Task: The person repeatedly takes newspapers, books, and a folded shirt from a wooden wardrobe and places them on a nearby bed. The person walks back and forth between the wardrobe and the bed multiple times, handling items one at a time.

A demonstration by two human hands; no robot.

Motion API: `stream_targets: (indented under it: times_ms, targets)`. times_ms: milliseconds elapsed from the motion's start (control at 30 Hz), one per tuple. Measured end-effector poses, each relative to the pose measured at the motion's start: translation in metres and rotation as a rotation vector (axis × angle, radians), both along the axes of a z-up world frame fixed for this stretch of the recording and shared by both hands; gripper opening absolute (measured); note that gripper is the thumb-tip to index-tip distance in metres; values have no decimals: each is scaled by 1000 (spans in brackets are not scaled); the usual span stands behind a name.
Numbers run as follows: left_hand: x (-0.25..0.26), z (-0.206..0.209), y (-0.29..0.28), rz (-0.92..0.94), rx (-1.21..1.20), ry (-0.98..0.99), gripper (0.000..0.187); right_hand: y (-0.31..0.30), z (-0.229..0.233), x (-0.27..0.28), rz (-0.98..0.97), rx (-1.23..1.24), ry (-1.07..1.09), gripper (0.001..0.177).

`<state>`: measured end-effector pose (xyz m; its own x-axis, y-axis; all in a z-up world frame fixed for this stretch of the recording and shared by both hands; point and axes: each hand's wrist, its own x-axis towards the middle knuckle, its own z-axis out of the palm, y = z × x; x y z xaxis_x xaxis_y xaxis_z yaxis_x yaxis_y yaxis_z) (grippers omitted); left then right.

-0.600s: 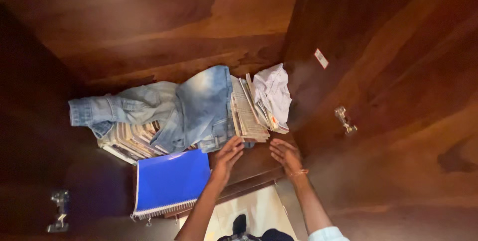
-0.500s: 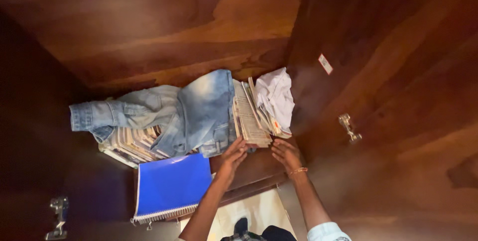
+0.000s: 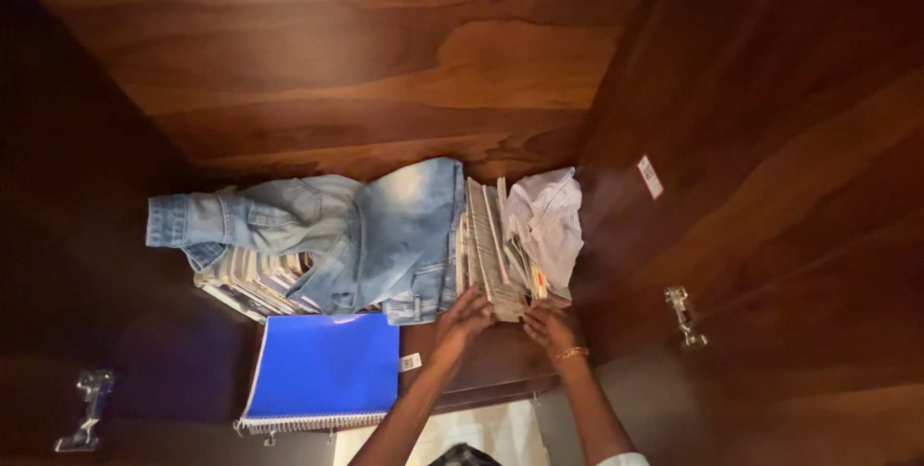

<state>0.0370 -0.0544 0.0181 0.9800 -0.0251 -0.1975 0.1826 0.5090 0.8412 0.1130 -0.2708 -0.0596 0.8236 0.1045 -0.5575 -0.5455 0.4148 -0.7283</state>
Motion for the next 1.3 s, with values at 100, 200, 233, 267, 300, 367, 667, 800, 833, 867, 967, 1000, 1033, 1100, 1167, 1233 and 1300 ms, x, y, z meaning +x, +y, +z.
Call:
stream_targets:
  times_ms: [100, 200, 233, 267, 300, 367, 667, 800, 833, 867, 967, 1000, 1033, 1100, 1167, 1233, 1300]
  targets:
    - [19, -10, -11, 1, 173, -51, 78, -5, 0, -1, 40, -73, -30, 25]
    - [52, -24, -22, 72, 362, 10, 67, -8, 2, -5, 34, -100, -22, 22]
    - [57, -29, -24, 96, 372, 14, 63, -10, 2, -5, 51, -68, -40, 24]
    - [60, -33, -25, 120, 382, 19, 61, -12, 4, -7, 69, -37, -59, 26]
    - [63, -35, -25, 144, 393, 21, 58, -13, 5, -7, 87, -4, -79, 28]
    - [60, -35, -21, 169, 343, 15, 62, -15, 6, -10, 100, 4, -82, 30]
    - [-18, 47, 3, 155, 101, -160, 50, 0, 38, -38, 236, 123, -94, 53]
    - [-83, 97, 7, 145, 134, -156, 46, 10, 74, -61, 255, 364, -198, 62]
    - [-102, 106, 8, 169, 157, -139, 46, 13, 84, -68, 283, 377, -274, 66]
    - [-121, 113, 8, 192, 180, -121, 45, 16, 95, -73, 311, 393, -349, 69]
    - [-180, 127, 9, 293, 320, -81, 50, 30, 130, -93, 389, 438, -439, 75]
    - [-198, 129, 8, 333, 379, -68, 53, 36, 140, -102, 416, 452, -447, 76]
    - [-214, 129, 6, 387, 335, -73, 56, 40, 149, -112, 457, 432, -479, 74]
    - [-245, 129, 3, 501, 247, -93, 61, 52, 163, -132, 545, 398, -549, 69]
    - [-280, 129, 0, 579, 194, -104, 67, 67, 170, -154, 656, 384, -574, 66]
    - [-313, 129, -7, 678, 182, -114, 71, 79, 171, -177, 768, 382, -570, 62]
    - [-340, 132, -14, 788, 212, -120, 73, 92, 170, -202, 874, 383, -539, 58]
